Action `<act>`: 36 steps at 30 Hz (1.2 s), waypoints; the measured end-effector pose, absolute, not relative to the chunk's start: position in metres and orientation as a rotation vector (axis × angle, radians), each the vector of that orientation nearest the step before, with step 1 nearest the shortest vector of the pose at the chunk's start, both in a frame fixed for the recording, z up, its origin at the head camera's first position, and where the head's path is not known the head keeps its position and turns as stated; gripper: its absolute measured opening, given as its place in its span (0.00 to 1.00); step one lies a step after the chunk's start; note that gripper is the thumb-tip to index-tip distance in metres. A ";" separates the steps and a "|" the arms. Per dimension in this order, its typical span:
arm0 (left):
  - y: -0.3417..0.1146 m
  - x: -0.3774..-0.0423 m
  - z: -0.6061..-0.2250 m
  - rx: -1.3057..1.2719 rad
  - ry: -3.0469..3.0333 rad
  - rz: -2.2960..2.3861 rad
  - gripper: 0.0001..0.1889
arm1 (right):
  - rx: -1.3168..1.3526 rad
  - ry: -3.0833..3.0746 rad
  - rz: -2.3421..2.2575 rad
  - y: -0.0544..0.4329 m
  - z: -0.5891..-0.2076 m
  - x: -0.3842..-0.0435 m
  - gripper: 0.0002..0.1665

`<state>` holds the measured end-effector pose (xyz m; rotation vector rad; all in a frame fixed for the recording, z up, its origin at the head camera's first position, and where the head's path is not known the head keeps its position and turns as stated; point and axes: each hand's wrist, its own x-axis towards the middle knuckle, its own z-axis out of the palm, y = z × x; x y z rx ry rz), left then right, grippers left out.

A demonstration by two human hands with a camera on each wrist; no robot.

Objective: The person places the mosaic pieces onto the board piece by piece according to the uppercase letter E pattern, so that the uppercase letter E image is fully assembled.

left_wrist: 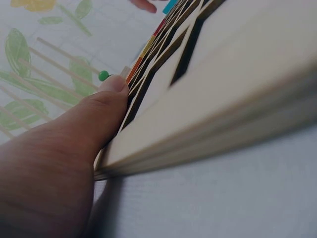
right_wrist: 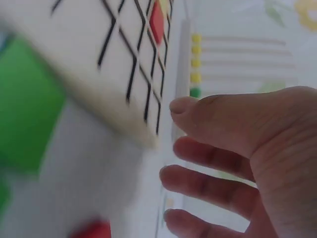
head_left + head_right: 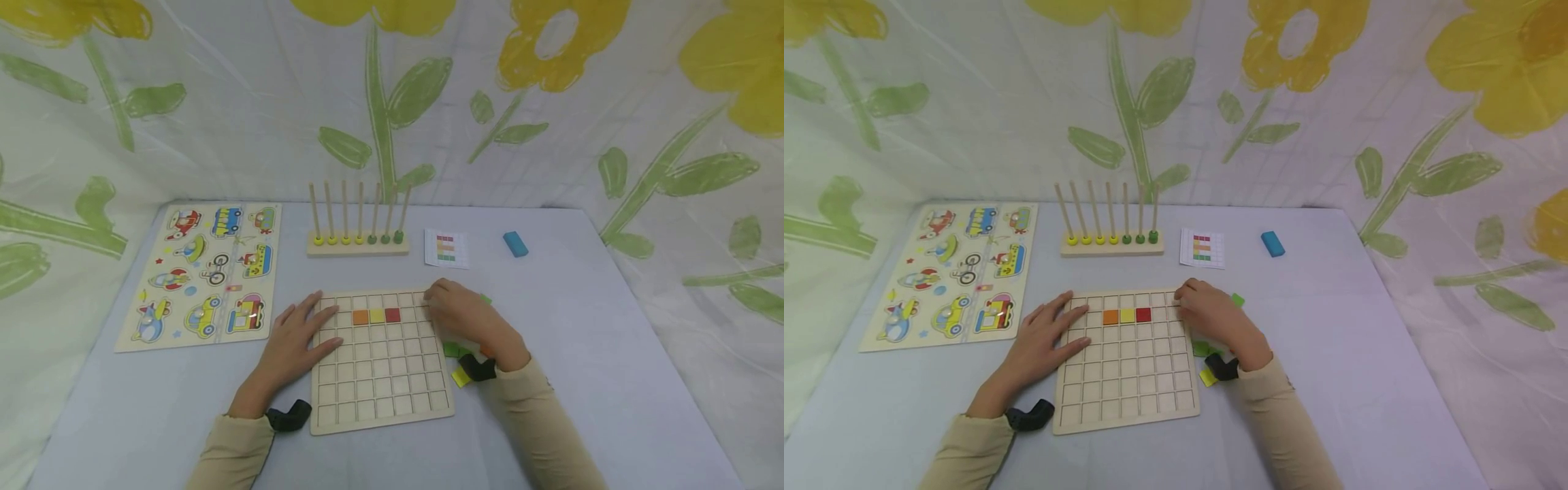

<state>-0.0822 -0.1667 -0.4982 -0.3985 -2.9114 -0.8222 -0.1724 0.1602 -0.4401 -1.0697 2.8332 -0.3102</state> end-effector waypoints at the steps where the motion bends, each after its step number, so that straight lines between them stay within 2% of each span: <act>1: -0.167 -0.082 -0.498 -0.385 -2.914 -0.830 0.34 | -1.049 2.849 -0.296 0.168 -0.439 -0.174 0.14; 4: -0.166 -0.082 -0.498 -0.328 -2.920 -0.863 0.36 | -0.902 2.864 -0.312 0.191 -0.435 -0.176 0.16; 9: -0.164 -0.083 -0.496 -0.262 -2.929 -0.899 0.39 | -0.510 2.787 -0.388 0.223 -0.430 -0.179 0.22; 12: -0.164 -0.083 -0.495 -0.256 -2.934 -0.894 0.39 | -0.397 2.748 -0.409 0.237 -0.433 -0.181 0.24; 20: -0.165 -0.082 -0.496 -0.244 -2.948 -0.888 0.39 | -0.398 2.779 -0.444 0.245 -0.444 -0.182 0.20; 36: -0.166 -0.081 -0.496 -0.278 -2.959 -0.868 0.38 | -0.426 2.817 -0.422 0.239 -0.445 -0.180 0.20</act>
